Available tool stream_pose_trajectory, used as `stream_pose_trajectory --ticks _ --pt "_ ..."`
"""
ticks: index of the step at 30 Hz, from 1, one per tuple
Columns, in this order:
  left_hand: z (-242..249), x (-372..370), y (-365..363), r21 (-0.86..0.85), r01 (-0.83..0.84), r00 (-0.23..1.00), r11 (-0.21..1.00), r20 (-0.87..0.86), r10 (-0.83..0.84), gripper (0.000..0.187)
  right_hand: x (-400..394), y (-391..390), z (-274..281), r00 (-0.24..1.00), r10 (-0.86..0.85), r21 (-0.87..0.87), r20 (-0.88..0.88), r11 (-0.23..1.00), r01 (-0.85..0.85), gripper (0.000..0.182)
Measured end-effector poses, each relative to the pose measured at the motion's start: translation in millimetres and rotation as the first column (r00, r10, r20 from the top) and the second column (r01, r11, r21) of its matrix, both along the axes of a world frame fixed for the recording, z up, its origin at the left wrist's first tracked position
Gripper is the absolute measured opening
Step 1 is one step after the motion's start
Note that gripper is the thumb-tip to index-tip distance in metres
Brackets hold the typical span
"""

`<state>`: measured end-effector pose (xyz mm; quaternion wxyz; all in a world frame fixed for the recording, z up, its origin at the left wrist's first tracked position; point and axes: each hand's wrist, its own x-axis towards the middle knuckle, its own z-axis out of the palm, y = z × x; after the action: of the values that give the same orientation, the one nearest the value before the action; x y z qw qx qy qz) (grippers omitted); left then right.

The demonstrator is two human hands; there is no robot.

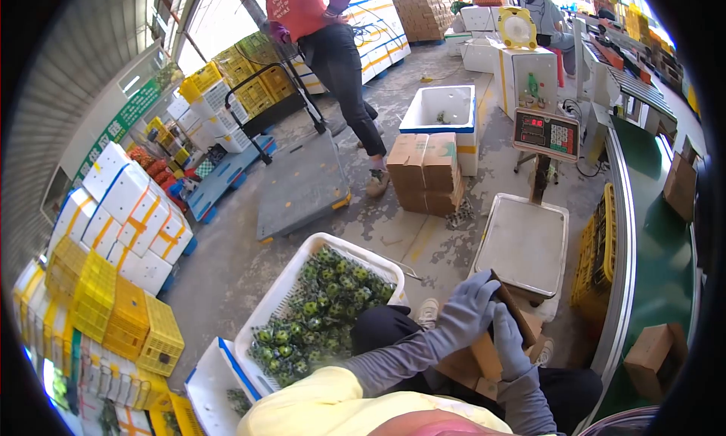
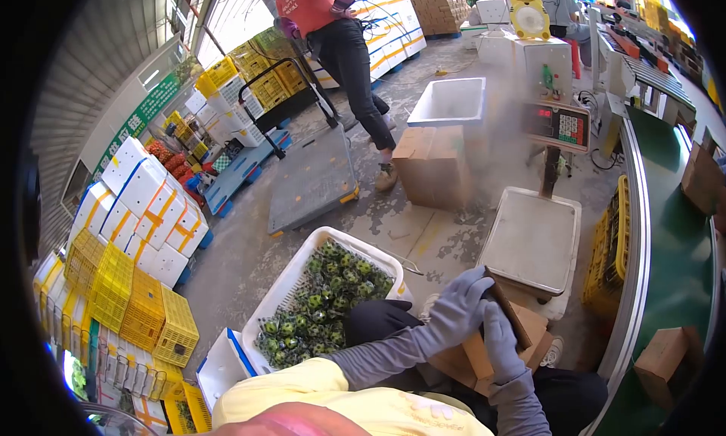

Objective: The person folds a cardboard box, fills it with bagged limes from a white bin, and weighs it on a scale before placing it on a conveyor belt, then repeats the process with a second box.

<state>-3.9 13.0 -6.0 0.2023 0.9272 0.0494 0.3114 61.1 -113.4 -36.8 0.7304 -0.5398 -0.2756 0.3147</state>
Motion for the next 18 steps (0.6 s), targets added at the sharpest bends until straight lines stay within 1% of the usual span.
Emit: stream_pose_trajectory --ticks 1,2,3,4,5,6,7,8,9,10,11,12,13,14,15,16,18 --pt "-8.7 8.2 -6.2 -0.014 -0.031 0.999 0.999 -0.012 0.03 0.041 2.4 -1.7 -3.0 0.978 0.034 0.092 -0.204 0.996 -0.015 0.051" --pt "-15.4 14.6 -10.4 -0.031 -0.06 0.998 0.998 -0.021 0.059 0.045 3.7 -3.0 -0.8 0.916 0.08 0.179 -0.393 0.984 -0.009 0.052" --pt "-19.1 18.9 -9.8 -0.017 -0.052 0.998 0.999 -0.035 0.051 0.051 5.5 -10.3 10.9 0.783 0.209 0.302 -0.586 0.953 -0.028 0.049" --pt "-25.6 21.5 -8.4 0.042 -0.098 0.995 0.994 -0.03 0.099 0.051 3.3 -17.6 15.2 0.958 0.032 0.078 -0.283 0.997 -0.01 0.048" --pt "-34.4 24.3 -8.9 0.091 -0.161 0.986 0.983 -0.014 0.163 0.052 1.4 -27.0 16.8 0.993 -0.06 -0.13 0.104 0.989 0.074 0.048" --pt "-39.2 26.1 -11.7 0.129 -0.241 0.97 0.962 0.003 0.243 0.053 0.3 -34.7 25.9 0.868 -0.047 -0.278 0.494 0.938 0.208 0.048" --pt "-35.4 23.9 -13.0 0.134 -0.309 0.949 0.942 -0.023 0.315 0.056 -11.0 -39.0 70.3 0.896 -0.056 -0.297 0.44 0.933 0.203 0.051" --pt "-35.0 24.1 -10.5 0.064 -0.281 0.957 0.957 -0.054 0.285 0.056 -3.5 -39.5 81.6 0.763 -0.067 -0.276 0.643 0.909 0.313 0.052" --pt "-37.1 24.1 -8.3 -0.015 -0.248 0.966 0.969 -0.083 0.246 0.056 1.9 -40.7 89.4 0.584 -0.066 -0.225 0.809 0.883 0.411 0.053" --pt "-40.5 23.3 -12.8 -0.114 -0.211 0.974 0.971 -0.113 0.198 0.056 5.7 -45.0 95.4 0.375 -0.04 -0.161 0.926 0.858 0.488 0.054" --pt "-38.3 25.7 -13.7 -0.137 -0.217 0.976 0.967 -0.037 0.214 0.056 11.6 -37.7 92.8 0.226 0.013 -0.148 0.974 0.792 0.593 0.057" --pt "-27.5 24.8 -11.7 -0.163 -0.215 0.973 0.963 0.044 0.225 0.055 16.2 -34.8 77.4 0.203 0.084 -0.197 0.976 0.742 0.641 0.059" --pt "-30.9 27.6 -6.3 -0.254 -0.163 0.98 0.953 0.067 0.185 0.055 16.9 -30.3 68.7 0.444 0.257 -0.494 0.858 0.646 0.582 0.062" --pt "-22.5 25.0 -2.1 -0.33 -0.183 0.98 0.926 0.019 0.2 0.057 10.8 -21.1 63.7 0.419 0.358 -0.55 0.835 0.576 0.604 0.064" --pt "-21.4 24.8 -1.5 -0.369 -0.215 0.961 0.904 0.084 0.263 0.062 8.7 -18.7 52.5 0.272 0.392 -0.47 0.879 0.617 0.631 0.067" --pt "-18.4 21.6 0.0 -0.405 -0.238 0.963 0.883 0.019 0.268 0.065 -3.1 -11.7 52.4 0.341 0.463 -0.571 0.818 0.586 0.575 0.069" --pt "-11.2 19.9 1.6 -0.448 -0.293 0.955 0.844 -0.103 0.277 0.063 -25.4 -6.1 39.7 -0.01 0.512 -0.373 0.859 0.639 0.673 0.077"
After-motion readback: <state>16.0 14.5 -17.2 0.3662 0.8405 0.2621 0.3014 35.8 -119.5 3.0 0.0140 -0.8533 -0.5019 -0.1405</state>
